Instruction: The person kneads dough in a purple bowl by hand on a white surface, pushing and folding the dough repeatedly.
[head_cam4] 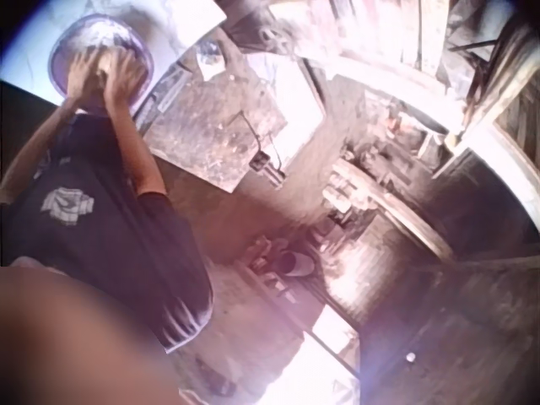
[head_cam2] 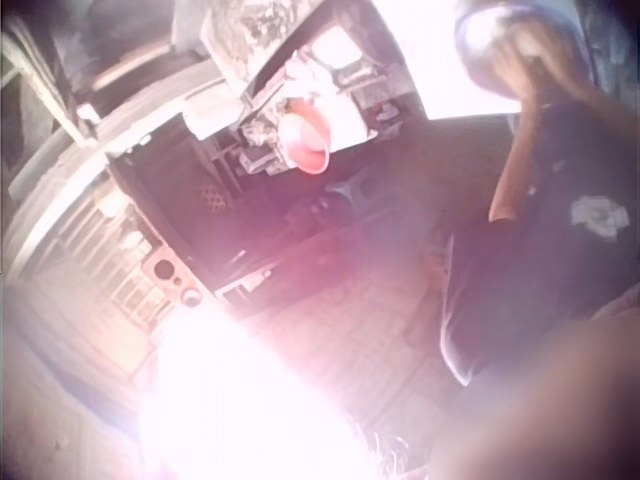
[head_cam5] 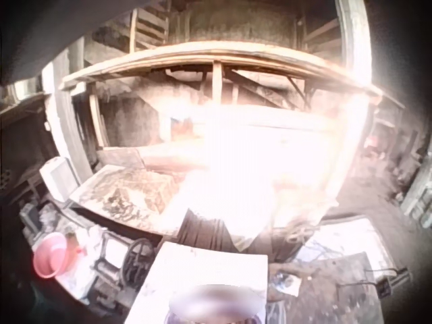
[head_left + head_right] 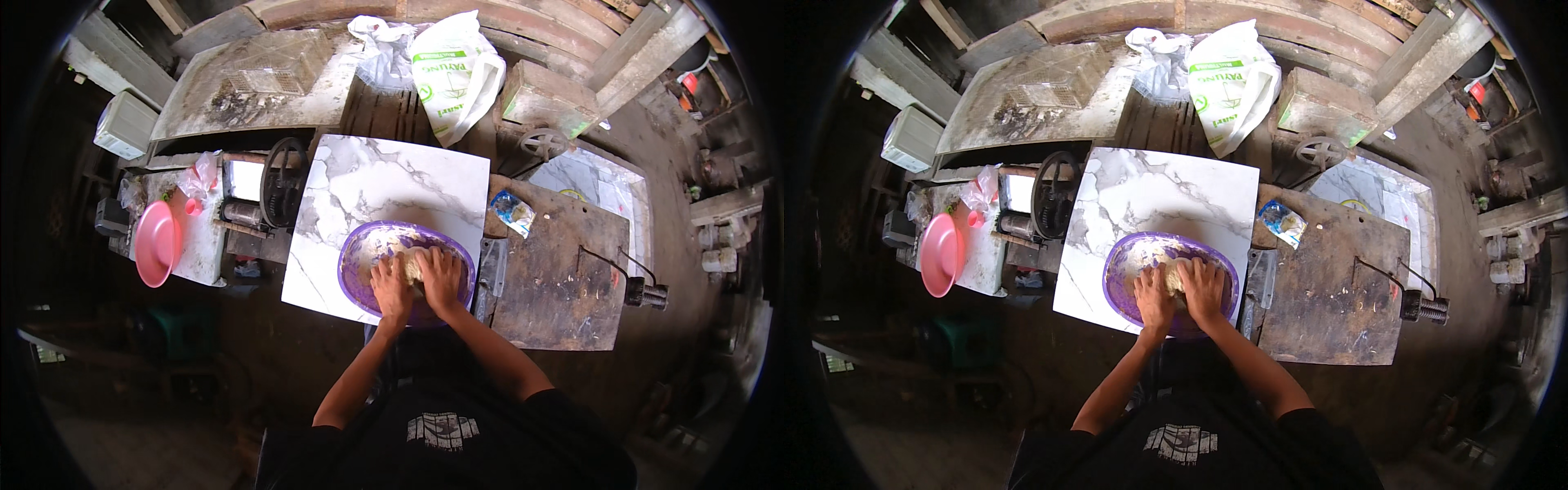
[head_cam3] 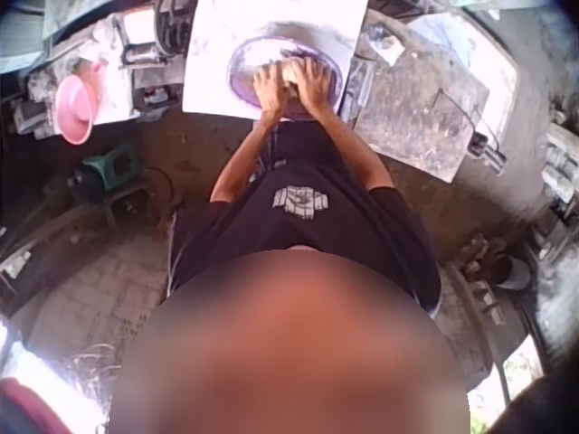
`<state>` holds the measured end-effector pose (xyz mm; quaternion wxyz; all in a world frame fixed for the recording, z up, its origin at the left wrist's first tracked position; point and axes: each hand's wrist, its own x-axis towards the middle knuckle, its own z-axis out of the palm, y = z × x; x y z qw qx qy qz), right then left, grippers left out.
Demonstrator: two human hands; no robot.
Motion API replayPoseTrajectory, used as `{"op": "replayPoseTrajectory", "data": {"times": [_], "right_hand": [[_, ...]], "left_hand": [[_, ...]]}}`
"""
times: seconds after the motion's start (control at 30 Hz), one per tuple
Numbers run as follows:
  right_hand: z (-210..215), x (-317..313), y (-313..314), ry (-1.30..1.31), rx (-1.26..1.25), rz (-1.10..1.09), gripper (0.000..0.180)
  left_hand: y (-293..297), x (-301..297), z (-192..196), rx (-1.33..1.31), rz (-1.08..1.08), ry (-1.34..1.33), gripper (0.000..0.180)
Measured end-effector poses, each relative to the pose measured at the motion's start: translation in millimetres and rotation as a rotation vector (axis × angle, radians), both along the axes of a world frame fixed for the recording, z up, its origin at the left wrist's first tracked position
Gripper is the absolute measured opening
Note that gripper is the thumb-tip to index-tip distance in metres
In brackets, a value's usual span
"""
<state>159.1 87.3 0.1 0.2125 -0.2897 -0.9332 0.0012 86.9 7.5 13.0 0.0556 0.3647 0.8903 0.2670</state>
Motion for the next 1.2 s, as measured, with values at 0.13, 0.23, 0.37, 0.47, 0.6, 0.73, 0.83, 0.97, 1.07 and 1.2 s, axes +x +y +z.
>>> {"op": "replayPoseTrajectory", "data": {"times": [0.13,0.23,0.37,0.47,0.6,0.73,0.83,0.97,1.07,1.2], "right_hand": [[4.9,-9.1,20.8,-0.071,-0.126,0.094,0.031],[28.1,-8.6,40.5,-0.134,-0.285,0.213,0.039],[52.8,-18.1,79.8,-0.454,-0.772,0.399,0.060],[48.2,-22.3,101.0,-0.485,-0.983,0.555,0.067],[48.2,-24.5,92.0,-0.473,-0.769,0.550,0.071],[44.0,-10.0,70.1,-0.518,-0.558,0.569,0.078],[39.4,3.7,56.7,-0.450,-0.473,0.485,0.077],[44.7,10.9,38.4,-0.383,-0.482,0.386,0.068],[42.3,19.1,27.8,-0.264,-0.483,0.337,0.061],[35.4,30.2,4.9,-0.262,-0.411,0.209,0.048]], "left_hand": [[6.2,-24.5,-2.6,-0.066,-0.051,-0.032,0.057],[10.9,-54.7,29.4,-0.346,-0.273,-0.324,0.066],[11.3,-103.5,28.6,-0.106,-0.505,-1.019,0.068],[20.2,-119.9,20.6,-0.121,-0.614,-0.972,0.069],[22.4,-112.3,21.1,-0.266,-0.692,-0.424,0.071],[18.6,-98.6,1.1,-0.142,-0.814,-0.848,0.072],[9.1,-70.1,9.0,-0.155,-0.693,-0.571,0.073],[-9.7,-38.2,9.5,-0.031,-0.495,-0.361,0.073],[-12.4,-18.6,19.0,-0.032,-0.376,-0.315,0.066],[-16.5,0.1,15.8,-0.100,-0.284,-0.173,0.062]]}}
